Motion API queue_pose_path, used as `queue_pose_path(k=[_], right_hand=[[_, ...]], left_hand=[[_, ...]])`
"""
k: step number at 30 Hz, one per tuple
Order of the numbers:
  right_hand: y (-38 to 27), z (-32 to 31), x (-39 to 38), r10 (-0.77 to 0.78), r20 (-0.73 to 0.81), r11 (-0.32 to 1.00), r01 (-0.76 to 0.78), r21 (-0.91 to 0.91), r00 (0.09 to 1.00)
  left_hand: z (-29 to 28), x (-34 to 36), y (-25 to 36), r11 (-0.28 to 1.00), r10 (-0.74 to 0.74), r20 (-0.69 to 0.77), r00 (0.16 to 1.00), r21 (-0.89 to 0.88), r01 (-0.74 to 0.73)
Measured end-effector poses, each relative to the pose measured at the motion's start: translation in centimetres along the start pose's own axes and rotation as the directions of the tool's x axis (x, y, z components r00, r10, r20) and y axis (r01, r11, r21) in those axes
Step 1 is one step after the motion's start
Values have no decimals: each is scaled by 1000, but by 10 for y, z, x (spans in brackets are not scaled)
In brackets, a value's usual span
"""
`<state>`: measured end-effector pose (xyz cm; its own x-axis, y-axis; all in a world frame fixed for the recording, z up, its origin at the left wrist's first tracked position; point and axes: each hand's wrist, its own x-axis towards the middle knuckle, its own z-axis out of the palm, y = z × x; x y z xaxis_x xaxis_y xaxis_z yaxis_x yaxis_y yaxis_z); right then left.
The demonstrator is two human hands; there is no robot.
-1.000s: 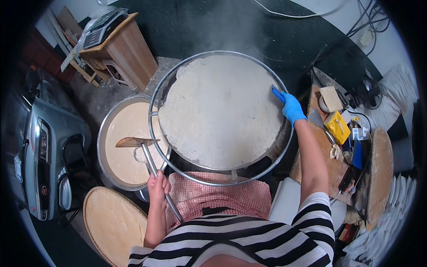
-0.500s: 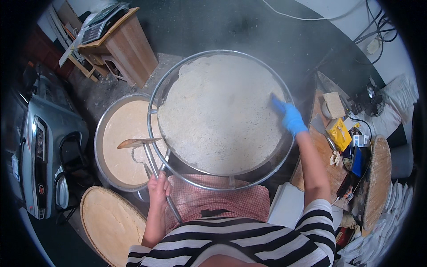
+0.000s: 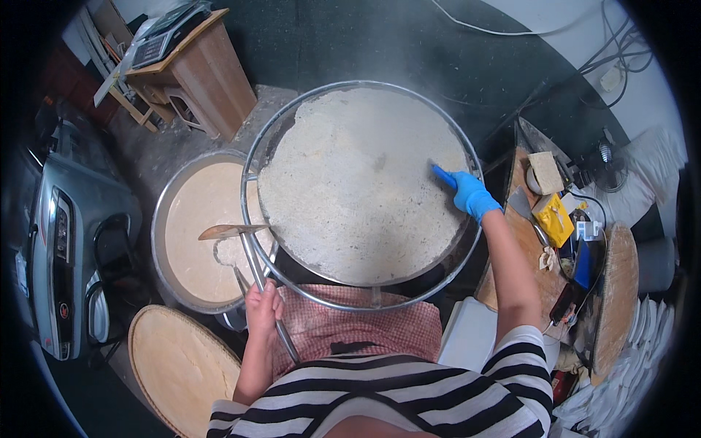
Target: The person ladles batter onto a hot griddle, spreads it into a thin circle, cooks it, then lifts and folds the crepe before placing it on a tray. The cycle repeats with additional crepes.
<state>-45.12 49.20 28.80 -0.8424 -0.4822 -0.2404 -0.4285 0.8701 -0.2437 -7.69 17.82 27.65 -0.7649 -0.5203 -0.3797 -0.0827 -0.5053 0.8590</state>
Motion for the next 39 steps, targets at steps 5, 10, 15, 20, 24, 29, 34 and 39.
queue_pose_path(k=[5, 10, 15, 20, 24, 29, 34, 39], right_hand=[[-4, -22, 12, -28, 45, 994, 23, 110, 999], [2, -23, 66, 88, -156, 986, -64, 155, 984], [10, 3, 119, -53, -276, 997, 66, 41, 960], [18, 18, 165, -135, -411, 990, 108, -87, 902], [14, 36, 180, -102, -377, 980, 27, -198, 921], [-2, 50, 147, -57, -354, 980, -15, -197, 934], [-2, 0, 130, -33, -226, 999, 41, 28, 974], [-14, -9, 163, 36, -171, 999, -37, -3, 985]], left_hand=[[-2, 0, -2, 1000, -4, -19, 1000, -14, 3], [-6, 1, -1, 999, 7, -69, 998, -32, -9], [-7, 3, 1, 998, 8, -110, 994, -59, -15], [-9, 9, 1, 1000, 6, -138, 990, -26, -10], [-11, 12, 1, 999, 6, -138, 990, -42, -12], [-12, 15, -2, 998, 1, -153, 988, -58, -10], [-18, 16, -5, 995, -6, -164, 986, -103, -11], [-29, 18, -8, 995, -1, -190, 982, -99, -18]])
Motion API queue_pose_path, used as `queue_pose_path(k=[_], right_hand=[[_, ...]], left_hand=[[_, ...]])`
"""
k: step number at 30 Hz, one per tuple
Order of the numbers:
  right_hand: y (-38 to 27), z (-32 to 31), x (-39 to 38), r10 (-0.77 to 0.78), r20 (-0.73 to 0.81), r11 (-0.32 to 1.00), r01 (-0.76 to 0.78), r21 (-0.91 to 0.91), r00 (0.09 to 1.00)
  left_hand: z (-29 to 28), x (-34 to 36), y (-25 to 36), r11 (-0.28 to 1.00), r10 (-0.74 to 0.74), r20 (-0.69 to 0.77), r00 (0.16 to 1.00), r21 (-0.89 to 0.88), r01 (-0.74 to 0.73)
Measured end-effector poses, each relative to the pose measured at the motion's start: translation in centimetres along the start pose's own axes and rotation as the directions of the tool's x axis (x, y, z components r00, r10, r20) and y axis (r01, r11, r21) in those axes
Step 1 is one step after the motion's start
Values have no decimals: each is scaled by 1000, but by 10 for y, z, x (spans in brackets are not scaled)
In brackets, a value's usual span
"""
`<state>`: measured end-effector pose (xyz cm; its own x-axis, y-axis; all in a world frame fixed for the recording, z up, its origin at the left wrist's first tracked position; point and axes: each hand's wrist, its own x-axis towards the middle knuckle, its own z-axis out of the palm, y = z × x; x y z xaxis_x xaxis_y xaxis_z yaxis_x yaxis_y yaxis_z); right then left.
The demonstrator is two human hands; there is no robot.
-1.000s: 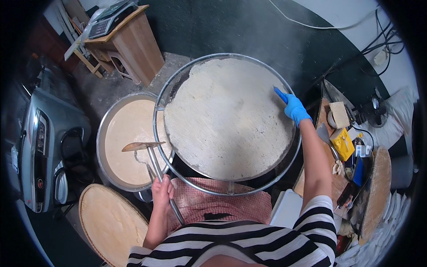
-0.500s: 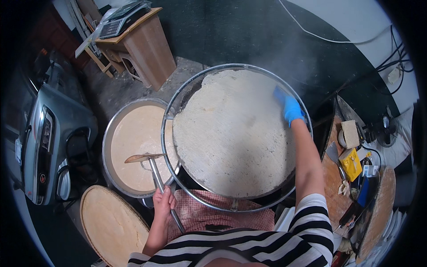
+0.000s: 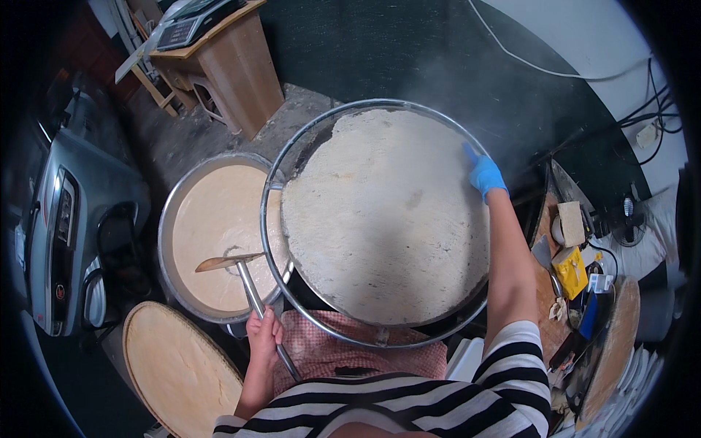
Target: The person ladles batter onto a hot griddle, spreads it into a thin circle, cooks it, then lifts and folds the crepe before placing it on a tray. The cycle repeats with additional crepes.
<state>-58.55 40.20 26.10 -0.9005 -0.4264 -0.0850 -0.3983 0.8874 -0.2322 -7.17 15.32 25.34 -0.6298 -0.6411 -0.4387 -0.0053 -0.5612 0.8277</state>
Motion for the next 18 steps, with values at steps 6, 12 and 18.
queue_pose_path(k=[6, 12, 18], right_hand=[[-49, 6, 23, -193, 34, 976, 195, -94, 981], [-100, 1, 26, -281, 14, 942, 273, 194, 960], [-149, 84, 49, -463, -286, 886, 439, -148, 839]], left_hand=[[-5, 5, -2, 999, -27, 6, 1000, -18, 27], [-3, 9, -2, 999, -41, -1, 999, -25, 41], [-8, 10, -1, 999, -34, -6, 999, 34, 34]])
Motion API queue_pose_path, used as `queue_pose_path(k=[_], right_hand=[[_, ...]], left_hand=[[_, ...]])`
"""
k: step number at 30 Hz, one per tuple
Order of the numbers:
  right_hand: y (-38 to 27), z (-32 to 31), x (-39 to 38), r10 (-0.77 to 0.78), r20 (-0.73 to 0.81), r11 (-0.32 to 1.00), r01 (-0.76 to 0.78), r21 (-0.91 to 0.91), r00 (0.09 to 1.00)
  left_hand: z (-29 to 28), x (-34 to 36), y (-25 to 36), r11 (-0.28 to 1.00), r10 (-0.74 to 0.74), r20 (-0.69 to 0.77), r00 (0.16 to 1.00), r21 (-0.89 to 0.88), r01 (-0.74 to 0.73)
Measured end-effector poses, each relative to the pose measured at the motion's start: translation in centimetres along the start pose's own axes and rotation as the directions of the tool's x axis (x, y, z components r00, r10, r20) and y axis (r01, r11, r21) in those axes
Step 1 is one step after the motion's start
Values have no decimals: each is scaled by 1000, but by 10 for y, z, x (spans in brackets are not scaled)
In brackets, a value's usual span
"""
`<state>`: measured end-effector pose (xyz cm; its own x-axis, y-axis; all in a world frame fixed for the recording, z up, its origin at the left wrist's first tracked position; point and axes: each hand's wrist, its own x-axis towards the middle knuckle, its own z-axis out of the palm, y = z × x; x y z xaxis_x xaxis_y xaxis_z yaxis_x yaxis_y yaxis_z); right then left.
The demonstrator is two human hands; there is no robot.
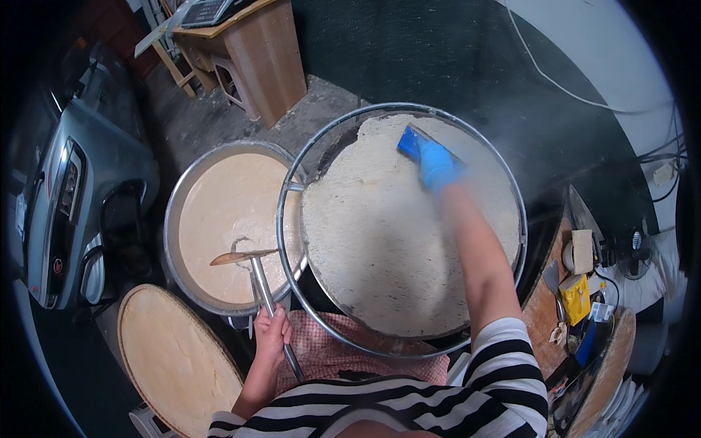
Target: The person ladles batter onto a hot griddle, spreads it into a thin circle, cooks it, then lifts and folds the crepe before placing it on a tray. The cycle repeats with additional crepes.
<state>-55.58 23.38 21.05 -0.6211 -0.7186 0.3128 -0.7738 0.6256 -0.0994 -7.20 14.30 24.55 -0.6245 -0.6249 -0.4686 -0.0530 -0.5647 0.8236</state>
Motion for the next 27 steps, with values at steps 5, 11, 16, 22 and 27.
queue_pose_path(k=[5, 11, 16, 22, 27], right_hand=[[-15, -9, -10, 80, 280, 993, -101, 60, 957], [-9, -30, 10, 214, 219, 953, -253, 169, 952], [-52, -4, 32, 224, 230, 973, -233, 10, 947], [-112, 12, 41, 148, 228, 981, -114, -154, 963], [-136, 12, 32, 72, 274, 989, -34, -143, 959]], left_hand=[[-3, 2, -1, 999, 1, 4, 1000, -42, -1], [-11, 3, -3, 999, 8, 29, 1000, -53, -6], [-16, 1, -2, 997, 5, 6, 1000, -82, -5], [-12, -1, 1, 996, -14, 28, 1000, -87, 16], [-11, -6, 4, 994, 3, 49, 999, -108, 3]])
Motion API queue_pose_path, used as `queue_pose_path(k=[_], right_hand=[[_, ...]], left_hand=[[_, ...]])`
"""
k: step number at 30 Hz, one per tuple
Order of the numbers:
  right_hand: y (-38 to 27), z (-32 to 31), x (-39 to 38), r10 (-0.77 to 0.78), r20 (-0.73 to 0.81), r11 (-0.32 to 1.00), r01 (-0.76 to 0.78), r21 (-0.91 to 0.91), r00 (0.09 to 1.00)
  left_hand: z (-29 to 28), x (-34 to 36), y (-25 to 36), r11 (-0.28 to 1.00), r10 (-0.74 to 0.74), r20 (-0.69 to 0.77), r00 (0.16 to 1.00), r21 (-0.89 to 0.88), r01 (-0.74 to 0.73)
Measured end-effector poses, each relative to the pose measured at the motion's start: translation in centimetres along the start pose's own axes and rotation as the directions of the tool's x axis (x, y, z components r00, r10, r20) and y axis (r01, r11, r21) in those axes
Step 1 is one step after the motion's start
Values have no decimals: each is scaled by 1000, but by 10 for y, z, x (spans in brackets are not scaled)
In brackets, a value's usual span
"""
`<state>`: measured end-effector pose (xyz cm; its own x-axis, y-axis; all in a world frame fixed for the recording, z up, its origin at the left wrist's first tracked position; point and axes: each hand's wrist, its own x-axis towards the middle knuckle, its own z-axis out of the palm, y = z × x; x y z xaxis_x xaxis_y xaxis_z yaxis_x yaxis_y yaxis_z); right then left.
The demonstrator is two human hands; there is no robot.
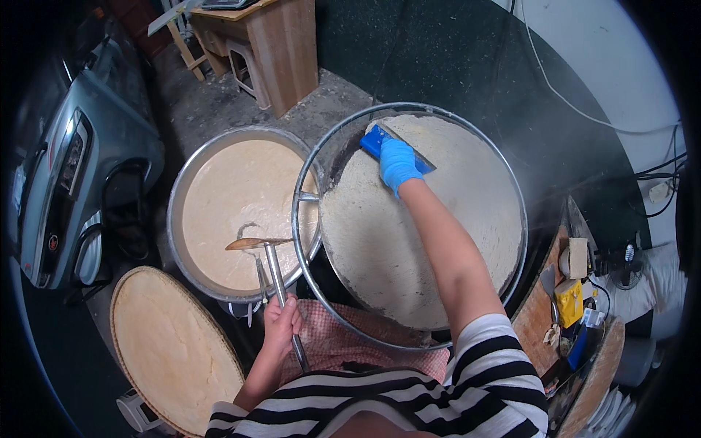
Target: The person ladles batter onto a hot griddle, spreads it into a thin circle, cooks it, then lifts and folds the crepe before placing it on a tray. The cycle repeats with additional crepes.
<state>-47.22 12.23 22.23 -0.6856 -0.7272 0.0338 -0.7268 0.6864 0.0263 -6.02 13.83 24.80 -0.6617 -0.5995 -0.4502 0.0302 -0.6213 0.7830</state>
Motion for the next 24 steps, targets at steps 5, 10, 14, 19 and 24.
queue_pose_path(k=[5, 10, 14, 19, 24], right_hand=[[12, -38, -24, -127, 90, 954, 97, 283, 988], [31, -83, -88, 11, -17, 837, 0, 547, 1000], [66, -104, -163, 64, 263, 410, -265, 873, 963], [66, -56, -231, 199, 366, 201, -403, 893, 909], [59, -9, -234, 270, 341, 124, -384, 915, 900]], left_hand=[[-5, -12, 5, 999, 0, -21, 1000, -50, -1], [-12, -19, 13, 999, 13, -46, 999, -34, -14], [-12, -19, 18, 999, 27, 10, 1000, -22, -27], [-7, -27, 17, 999, 30, 112, 993, -22, -28], [-3, -42, 16, 997, 74, 144, 987, -8, -73]])
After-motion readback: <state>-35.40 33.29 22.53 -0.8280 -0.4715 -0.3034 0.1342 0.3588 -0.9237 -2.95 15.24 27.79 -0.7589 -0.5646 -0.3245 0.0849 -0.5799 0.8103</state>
